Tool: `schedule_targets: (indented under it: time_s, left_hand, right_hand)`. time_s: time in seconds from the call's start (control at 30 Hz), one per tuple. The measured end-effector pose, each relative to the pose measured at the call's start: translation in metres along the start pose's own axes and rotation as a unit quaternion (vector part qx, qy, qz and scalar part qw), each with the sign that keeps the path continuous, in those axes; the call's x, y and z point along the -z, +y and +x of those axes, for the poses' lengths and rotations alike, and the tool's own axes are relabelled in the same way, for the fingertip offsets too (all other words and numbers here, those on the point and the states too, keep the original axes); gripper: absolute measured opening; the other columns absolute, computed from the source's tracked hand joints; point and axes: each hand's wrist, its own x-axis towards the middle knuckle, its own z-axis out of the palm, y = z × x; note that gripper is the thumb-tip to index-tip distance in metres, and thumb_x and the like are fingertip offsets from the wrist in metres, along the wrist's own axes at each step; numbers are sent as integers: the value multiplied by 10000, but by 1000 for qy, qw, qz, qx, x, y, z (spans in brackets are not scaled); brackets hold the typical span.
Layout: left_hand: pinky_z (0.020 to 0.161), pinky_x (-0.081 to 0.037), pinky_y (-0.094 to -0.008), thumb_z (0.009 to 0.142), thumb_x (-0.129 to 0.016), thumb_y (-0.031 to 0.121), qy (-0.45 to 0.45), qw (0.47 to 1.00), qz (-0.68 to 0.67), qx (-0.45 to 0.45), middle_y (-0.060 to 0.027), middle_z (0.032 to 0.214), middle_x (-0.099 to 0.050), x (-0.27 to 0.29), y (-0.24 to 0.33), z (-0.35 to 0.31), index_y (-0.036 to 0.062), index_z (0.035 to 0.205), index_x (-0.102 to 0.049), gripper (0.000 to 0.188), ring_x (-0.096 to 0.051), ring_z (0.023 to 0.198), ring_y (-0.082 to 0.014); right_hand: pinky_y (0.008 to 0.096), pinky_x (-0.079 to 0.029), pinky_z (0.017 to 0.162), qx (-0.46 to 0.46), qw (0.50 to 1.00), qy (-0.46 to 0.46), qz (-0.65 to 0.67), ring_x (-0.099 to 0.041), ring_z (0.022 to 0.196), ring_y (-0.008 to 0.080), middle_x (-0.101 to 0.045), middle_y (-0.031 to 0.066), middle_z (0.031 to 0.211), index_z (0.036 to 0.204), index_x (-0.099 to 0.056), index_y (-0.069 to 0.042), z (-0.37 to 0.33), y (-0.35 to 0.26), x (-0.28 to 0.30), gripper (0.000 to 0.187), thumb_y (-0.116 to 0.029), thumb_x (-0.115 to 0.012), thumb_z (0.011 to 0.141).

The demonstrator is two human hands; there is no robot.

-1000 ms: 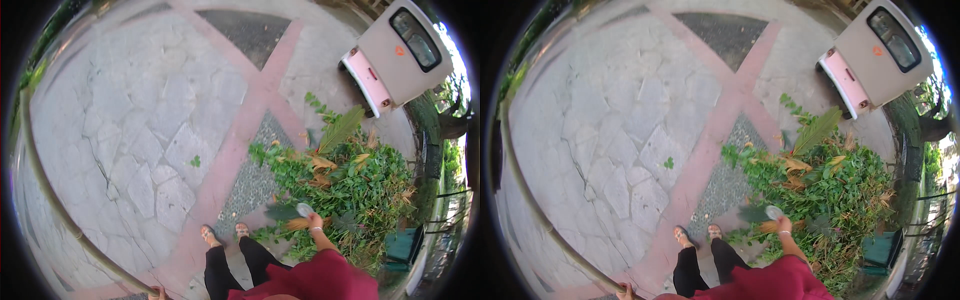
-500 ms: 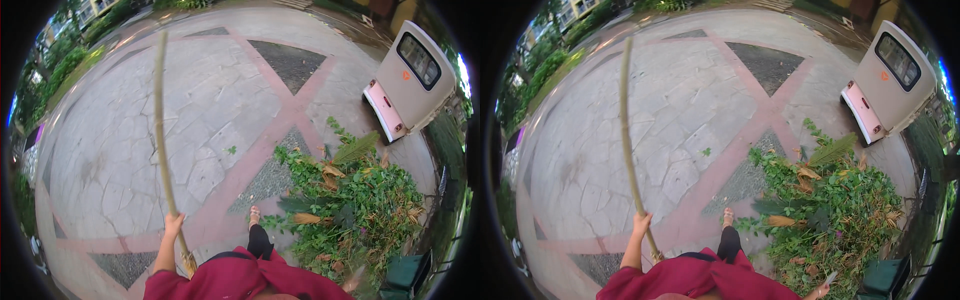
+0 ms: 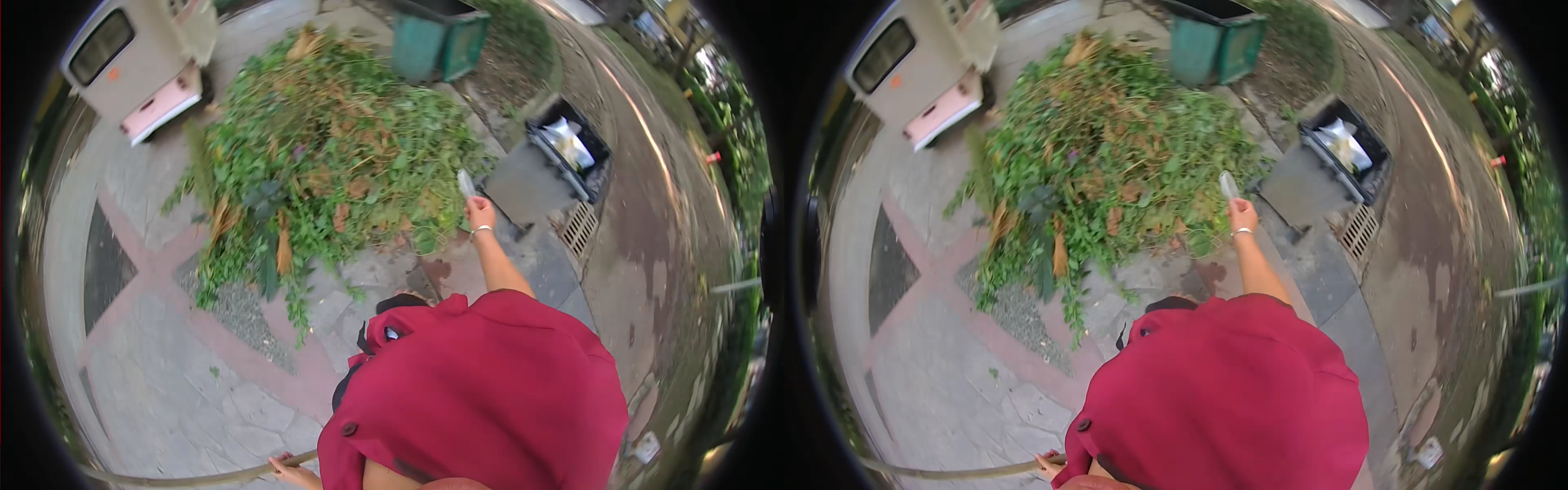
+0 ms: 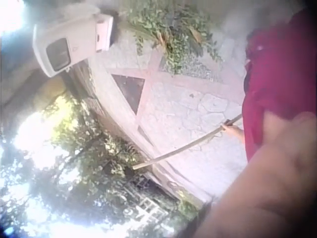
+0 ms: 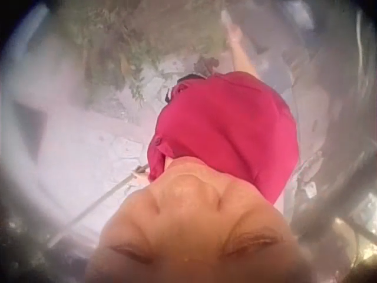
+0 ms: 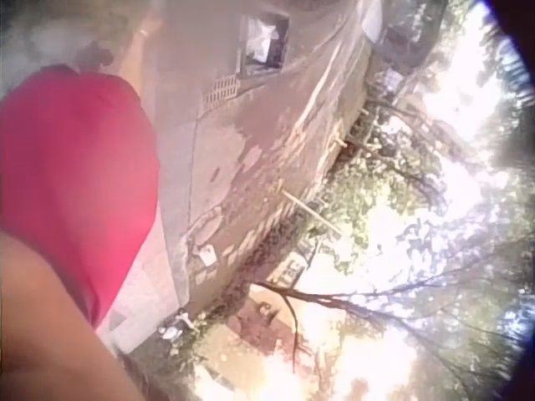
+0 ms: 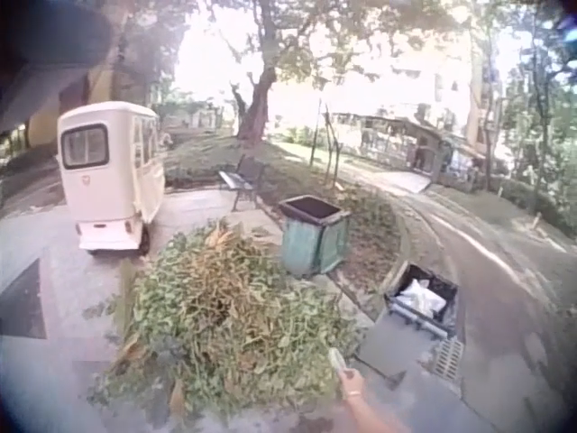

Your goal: The person sweeps leaves and debris on a paved walkway using a broom, picks up individual pieces of plastic and paper trash by hand, and puts them into a trash bin.

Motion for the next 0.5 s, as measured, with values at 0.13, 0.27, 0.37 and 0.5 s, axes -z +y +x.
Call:
schedule_targets:
  time_s: [0.13, 0.27, 0.37, 0.5]
  left_hand:
    - [488, -427, -321, 806, -561, 324, 8, 985, 172, -18, -70, 516, -459, -43, 6, -24, 13, 703, -483, 337, -459, 482, -165]
    - [478, -420, -319, 809, -552, 315, -7, 976, 210, -50, -67, 506, -451, -117, 16, -97, 23, 655, -459, 343, -453, 473, -164]
    - [470, -415, -318, 811, -545, 308, -48, 973, 209, -80, -64, 499, -445, -178, 32, -158, 30, 619, -442, 354, -449, 466, -162]
    - [459, -408, -317, 814, -536, 299, -76, 969, 205, -110, -61, 489, -437, -227, 49, -209, 39, 571, -418, 375, -443, 456, -161]
  right_hand:
    - [200, -398, 446, -60, 995, 57, 64, -526, 524, 87, -581, 36, 702, 914, -533, -35, 34, -14, 91, 188, -147, -610, 785]
    - [206, -395, 441, 2, 984, 149, 98, -535, 537, 86, -568, 17, 689, 912, -529, -50, 163, -45, 194, 172, -138, -609, 788]
    - [212, -399, 450, 80, 989, 94, 79, -529, 543, 102, -592, 72, 743, 1097, -446, -10, 279, -80, 266, 368, -113, -605, 781]
    - [223, -461, 482, 10, 991, 110, 73, -601, 639, 159, -598, 103, 829, 1255, -310, -10, 364, -86, 283, 517, -104, -551, 807]
